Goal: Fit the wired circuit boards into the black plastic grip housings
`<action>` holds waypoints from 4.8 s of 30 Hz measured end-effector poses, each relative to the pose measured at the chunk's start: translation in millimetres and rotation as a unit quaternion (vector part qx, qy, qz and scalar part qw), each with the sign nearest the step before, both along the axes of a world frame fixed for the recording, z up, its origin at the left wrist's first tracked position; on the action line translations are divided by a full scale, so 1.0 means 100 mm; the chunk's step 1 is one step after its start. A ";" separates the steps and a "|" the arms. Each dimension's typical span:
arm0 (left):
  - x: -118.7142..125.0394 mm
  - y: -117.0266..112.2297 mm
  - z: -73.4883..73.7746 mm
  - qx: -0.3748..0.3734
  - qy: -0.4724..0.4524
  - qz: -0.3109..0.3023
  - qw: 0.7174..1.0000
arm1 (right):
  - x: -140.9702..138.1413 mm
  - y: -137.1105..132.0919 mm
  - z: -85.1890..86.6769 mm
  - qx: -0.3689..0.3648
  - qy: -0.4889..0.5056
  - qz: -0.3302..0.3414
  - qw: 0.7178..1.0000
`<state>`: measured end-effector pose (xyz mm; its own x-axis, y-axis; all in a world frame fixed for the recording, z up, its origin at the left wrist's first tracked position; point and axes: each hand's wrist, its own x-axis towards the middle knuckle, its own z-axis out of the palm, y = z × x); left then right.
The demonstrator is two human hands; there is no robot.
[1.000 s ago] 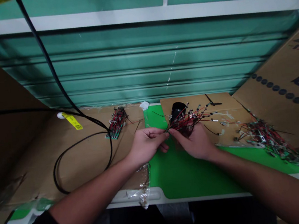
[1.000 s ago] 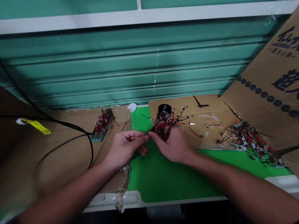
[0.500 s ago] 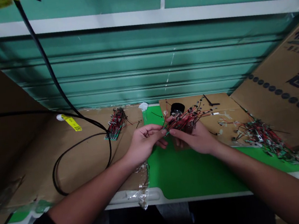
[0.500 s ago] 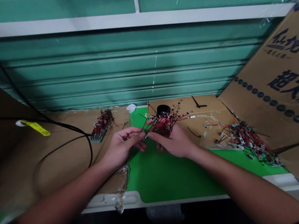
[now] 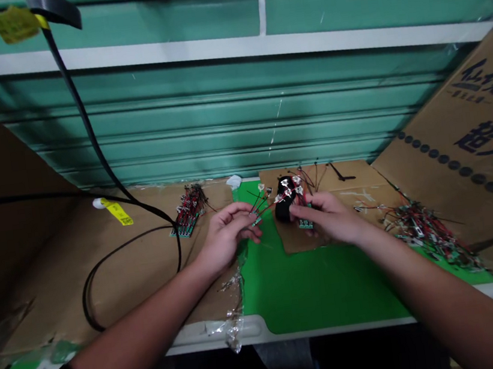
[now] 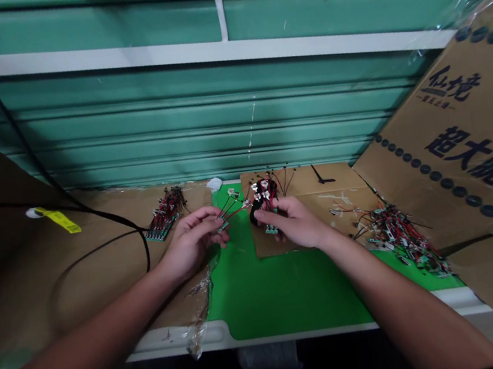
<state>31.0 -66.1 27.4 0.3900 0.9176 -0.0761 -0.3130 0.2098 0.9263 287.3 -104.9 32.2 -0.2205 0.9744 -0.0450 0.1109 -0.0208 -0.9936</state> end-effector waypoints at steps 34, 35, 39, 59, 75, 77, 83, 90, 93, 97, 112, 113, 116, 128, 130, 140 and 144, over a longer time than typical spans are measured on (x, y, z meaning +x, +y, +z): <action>0.12 -0.11 -0.03 0.055 0.050 0.007 0.997 | -0.50 -0.13 -0.10 0.001 0.101 -0.139 0.985; 0.12 -0.11 -0.03 0.055 0.051 0.007 0.997 | -0.50 -0.13 -0.10 -0.001 0.103 -0.138 0.985; 0.13 -0.10 -0.01 0.050 0.065 0.029 0.996 | -0.50 -0.15 -0.09 -0.009 0.106 -0.130 0.986; 0.09 -0.08 -0.06 0.006 0.058 0.051 0.997 | -0.52 -0.15 -0.10 -0.044 0.152 -0.151 0.976; 0.14 -0.14 0.01 -0.022 0.020 0.022 0.999 | -0.59 -0.20 -0.14 -0.001 0.102 -0.145 0.984; 0.15 -0.15 0.00 -0.029 0.006 0.023 0.999 | -0.60 -0.20 -0.15 0.011 0.090 -0.139 0.986; 0.17 -0.15 -0.02 -0.007 -0.002 0.040 0.999 | -0.60 -0.21 -0.18 0.029 0.076 -0.124 0.989; 0.17 -0.17 0.01 0.000 0.006 0.049 0.999 | -0.60 -0.22 -0.20 0.046 0.064 -0.124 0.989; 0.16 -0.18 0.01 0.009 0.003 0.050 0.999 | -0.60 -0.23 -0.20 0.049 0.063 -0.136 0.988; 0.16 -0.19 0.00 0.017 0.012 0.063 0.998 | -0.60 -0.24 -0.20 0.044 0.068 -0.136 0.987; 0.17 -0.23 0.05 0.057 0.033 0.038 0.997 | -0.63 -0.23 -0.19 0.018 0.069 -0.130 0.989; 0.17 -0.24 0.06 0.066 0.038 0.037 0.996 | -0.63 -0.23 -0.19 0.013 0.069 -0.127 0.989; 0.16 -0.25 0.08 0.092 0.038 0.047 0.994 | -0.63 -0.21 -0.20 -0.001 0.063 -0.119 0.991; 0.07 -0.01 0.07 0.071 -0.061 0.148 0.985 | -0.43 -0.06 -0.22 0.011 0.002 -0.137 0.991; 0.05 0.04 0.07 0.040 -0.070 0.162 0.984 | -0.33 0.01 -0.21 0.029 -0.011 -0.150 0.988; 0.07 0.09 -0.05 -0.038 -0.093 0.119 0.988 | 0.85 0.46 -0.02 0.046 -0.514 -0.301 0.802; 0.10 0.08 -0.09 -0.042 -0.112 0.118 0.986 | 0.91 0.49 -0.04 -0.033 -0.575 -0.239 0.782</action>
<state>41.2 -58.1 18.6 0.1830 0.9788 -0.0923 -0.5563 0.1805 0.8111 378.6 -55.5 28.5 0.3916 0.9201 0.0001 0.8940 -0.3805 -0.2367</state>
